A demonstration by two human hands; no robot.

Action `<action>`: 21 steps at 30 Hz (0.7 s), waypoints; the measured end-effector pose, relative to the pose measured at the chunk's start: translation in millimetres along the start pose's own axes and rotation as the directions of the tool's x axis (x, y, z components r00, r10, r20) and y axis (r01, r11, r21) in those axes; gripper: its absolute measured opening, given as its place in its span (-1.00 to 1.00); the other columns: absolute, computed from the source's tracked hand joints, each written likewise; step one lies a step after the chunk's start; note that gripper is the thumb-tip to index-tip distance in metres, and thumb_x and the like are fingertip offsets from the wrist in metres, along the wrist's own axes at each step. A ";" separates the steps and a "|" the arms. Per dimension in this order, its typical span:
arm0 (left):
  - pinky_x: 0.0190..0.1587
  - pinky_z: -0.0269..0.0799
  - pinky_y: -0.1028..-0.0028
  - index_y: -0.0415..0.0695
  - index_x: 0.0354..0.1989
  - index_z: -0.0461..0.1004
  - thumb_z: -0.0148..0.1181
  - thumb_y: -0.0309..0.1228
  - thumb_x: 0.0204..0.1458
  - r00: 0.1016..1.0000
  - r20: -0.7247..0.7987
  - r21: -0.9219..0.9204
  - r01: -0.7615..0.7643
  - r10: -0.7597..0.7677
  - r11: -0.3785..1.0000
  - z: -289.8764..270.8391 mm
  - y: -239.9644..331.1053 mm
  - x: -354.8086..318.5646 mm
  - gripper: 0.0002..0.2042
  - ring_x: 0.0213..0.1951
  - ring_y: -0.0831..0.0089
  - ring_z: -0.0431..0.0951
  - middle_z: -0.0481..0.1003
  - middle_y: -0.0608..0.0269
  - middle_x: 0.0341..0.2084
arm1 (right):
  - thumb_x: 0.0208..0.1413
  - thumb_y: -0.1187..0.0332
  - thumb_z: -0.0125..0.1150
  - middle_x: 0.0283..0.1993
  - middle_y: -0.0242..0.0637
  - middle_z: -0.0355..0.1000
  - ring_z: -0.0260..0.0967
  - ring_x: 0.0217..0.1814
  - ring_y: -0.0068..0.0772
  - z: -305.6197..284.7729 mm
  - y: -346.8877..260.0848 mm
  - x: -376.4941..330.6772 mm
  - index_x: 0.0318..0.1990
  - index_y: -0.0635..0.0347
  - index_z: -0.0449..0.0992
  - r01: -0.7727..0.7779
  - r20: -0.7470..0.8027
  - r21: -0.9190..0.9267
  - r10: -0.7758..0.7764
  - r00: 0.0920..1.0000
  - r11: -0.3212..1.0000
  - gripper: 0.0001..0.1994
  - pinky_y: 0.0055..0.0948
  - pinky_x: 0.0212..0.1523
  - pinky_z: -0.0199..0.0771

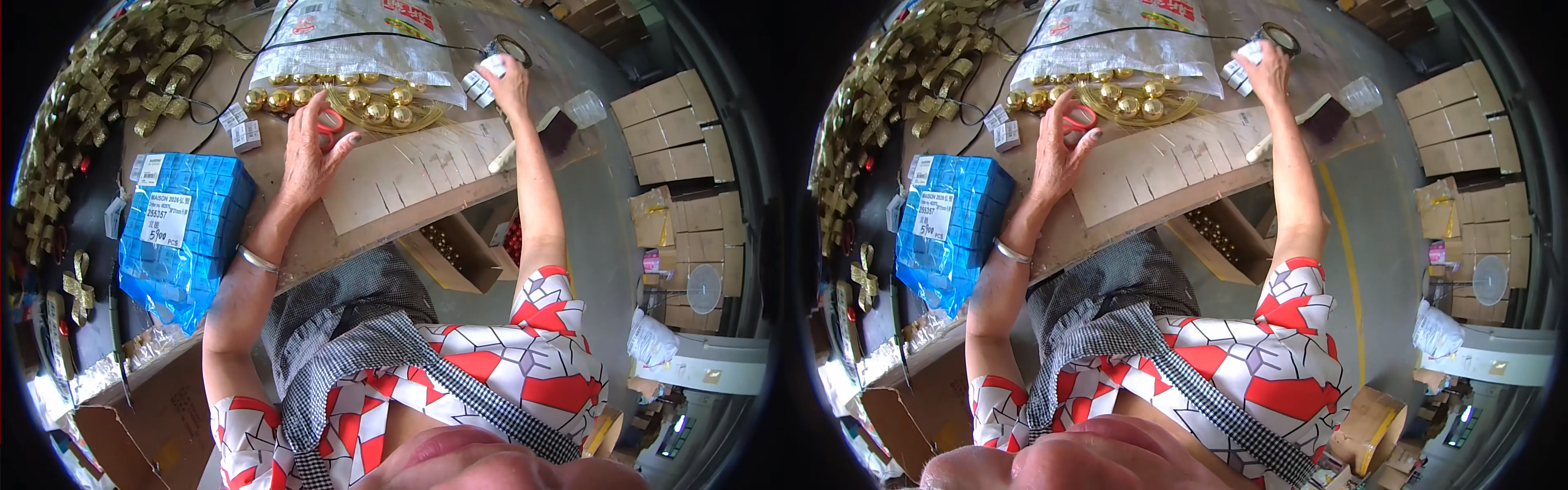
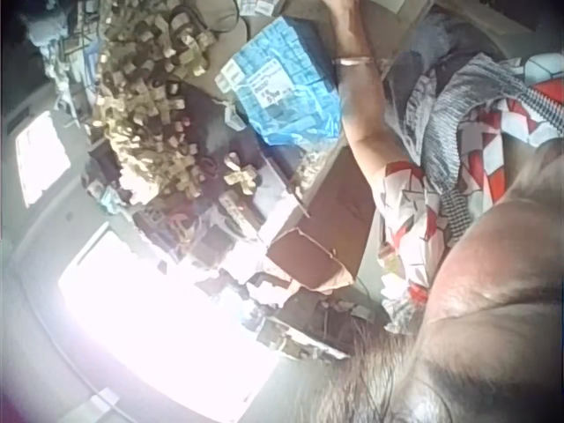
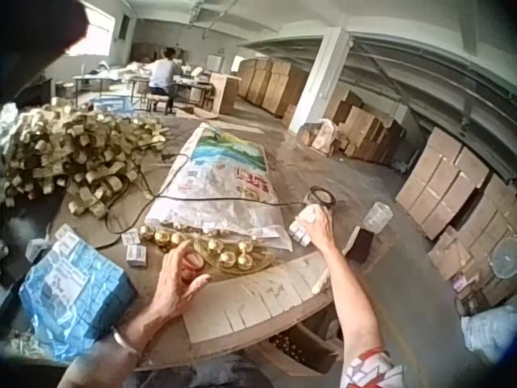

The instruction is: The person is attaching white labels or tags to gold-colored ball ornaments at a workbench in a factory environment.

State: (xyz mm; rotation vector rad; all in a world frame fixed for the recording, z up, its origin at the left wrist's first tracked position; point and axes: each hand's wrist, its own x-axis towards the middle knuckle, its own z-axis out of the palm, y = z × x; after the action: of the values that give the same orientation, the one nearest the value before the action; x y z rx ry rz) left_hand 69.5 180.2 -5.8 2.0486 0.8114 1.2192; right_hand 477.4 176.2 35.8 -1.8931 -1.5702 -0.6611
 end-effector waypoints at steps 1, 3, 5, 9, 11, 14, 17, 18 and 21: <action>0.07 0.27 0.23 -0.15 0.21 0.12 0.30 -0.16 -0.08 1.000 -0.007 -0.006 0.007 -0.008 1.000 0.7 -2.7 -0.9 -0.29 0.02 0.11 0.29 0.31 0.01 -0.04 | -0.19 0.01 0.37 -0.19 -0.10 0.43 0.33 -0.10 0.00 11.0 9.3 -12.6 -0.13 0.13 0.45 0.019 0.123 -0.116 -0.005 0.992 0.993 -0.49 -0.09 -0.09 0.30; 0.06 0.27 0.23 -0.14 0.21 0.11 0.29 -0.17 -0.07 1.000 -0.006 -0.005 -0.003 0.003 1.000 0.5 -5.6 -1.7 -0.30 0.02 0.10 0.30 0.32 0.01 -0.05 | -0.17 0.04 0.37 -0.07 -0.12 0.34 0.22 0.08 -0.03 25.0 7.4 -33.0 -0.05 0.02 0.42 -0.056 0.207 -0.157 0.088 0.974 0.986 -0.48 0.04 0.00 0.20; -0.02 0.36 0.28 -0.13 0.22 0.11 0.28 -0.22 -0.04 1.000 -0.011 0.007 -0.025 0.025 1.000 1.6 -5.7 -1.8 -0.33 -0.03 0.18 0.36 0.32 0.03 -0.04 | -0.17 0.05 0.36 -0.03 -0.13 0.31 0.18 0.13 -0.04 27.7 9.6 -35.5 -0.02 0.00 0.41 -0.140 0.200 -0.111 0.160 0.967 0.984 -0.47 0.07 0.02 0.17; 0.05 0.27 0.23 -0.13 0.22 0.10 0.29 -0.19 -0.07 1.000 0.011 -0.049 0.002 -0.001 0.999 0.4 -7.4 -2.0 -0.30 -0.01 0.12 0.34 0.34 0.02 -0.09 | -0.18 0.04 0.37 -0.01 -0.17 0.30 0.16 0.15 -0.05 21.5 0.0 -28.8 0.02 -0.01 0.39 -0.163 0.274 -0.124 0.192 0.942 0.979 -0.44 0.07 0.07 0.13; 0.04 0.28 0.23 -0.13 0.22 0.10 0.29 -0.19 -0.07 1.000 0.007 -0.055 0.007 -0.006 0.998 0.8 -7.5 -2.2 -0.30 -0.01 0.12 0.34 0.34 0.02 -0.09 | -0.19 0.03 0.37 -0.01 -0.18 0.30 0.15 0.16 -0.07 18.3 -3.6 -25.5 0.02 -0.02 0.40 -0.168 0.295 -0.143 0.205 0.933 0.975 -0.43 0.08 0.08 0.12; 0.04 0.29 0.24 -0.13 0.22 0.11 0.29 -0.19 -0.07 1.000 0.013 -0.073 0.014 -0.013 0.997 2.3 -6.2 -1.1 -0.30 -0.02 0.13 0.35 0.34 0.02 -0.10 | -0.22 0.00 0.38 0.01 -0.17 0.32 0.20 0.14 -0.09 13.0 8.2 -18.4 -0.02 0.00 0.44 -0.185 0.279 -0.084 0.201 0.939 0.979 -0.43 0.04 0.08 0.16; 0.02 0.30 0.26 -0.13 0.22 0.11 0.29 -0.18 -0.07 1.000 0.024 -0.084 0.022 -0.020 0.996 3.2 -6.7 -0.1 -0.30 -0.02 0.14 0.35 0.34 0.02 -0.10 | -0.24 -0.01 0.38 -0.01 -0.12 0.38 0.29 0.08 -0.12 8.4 19.1 -7.0 -0.08 0.10 0.48 -0.291 0.344 0.003 0.272 0.899 0.957 -0.44 -0.17 0.04 0.26; 0.02 0.31 0.26 -0.13 0.22 0.11 0.29 -0.18 -0.07 0.999 0.027 -0.082 0.027 -0.025 0.996 2.9 -8.0 -0.6 -0.31 -0.03 0.14 0.36 0.34 0.02 -0.11 | -0.24 0.00 0.39 -0.04 -0.10 0.41 0.33 0.04 -0.12 6.0 18.5 -5.1 -0.10 0.14 0.48 -0.312 0.291 0.028 0.291 0.911 0.950 -0.44 -0.25 0.01 0.31; 0.00 0.32 0.26 -0.12 0.22 0.11 0.28 -0.16 -0.06 0.999 0.024 -0.093 0.026 -0.024 0.995 2.3 -11.2 -1.5 -0.31 -0.05 0.14 0.37 0.34 0.01 -0.12 | -0.27 0.06 0.42 -0.22 -0.03 0.49 0.45 -0.13 -0.13 -10.6 28.0 4.7 -0.15 0.33 0.43 -0.402 0.151 0.114 0.384 0.911 0.908 -0.42 -0.30 -0.11 0.41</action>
State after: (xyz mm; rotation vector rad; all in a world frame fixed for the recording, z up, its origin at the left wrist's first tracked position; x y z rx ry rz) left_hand 68.8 185.7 -15.9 1.9681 0.7527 1.1957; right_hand 505.6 168.2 43.1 -2.0893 -1.2111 -0.2492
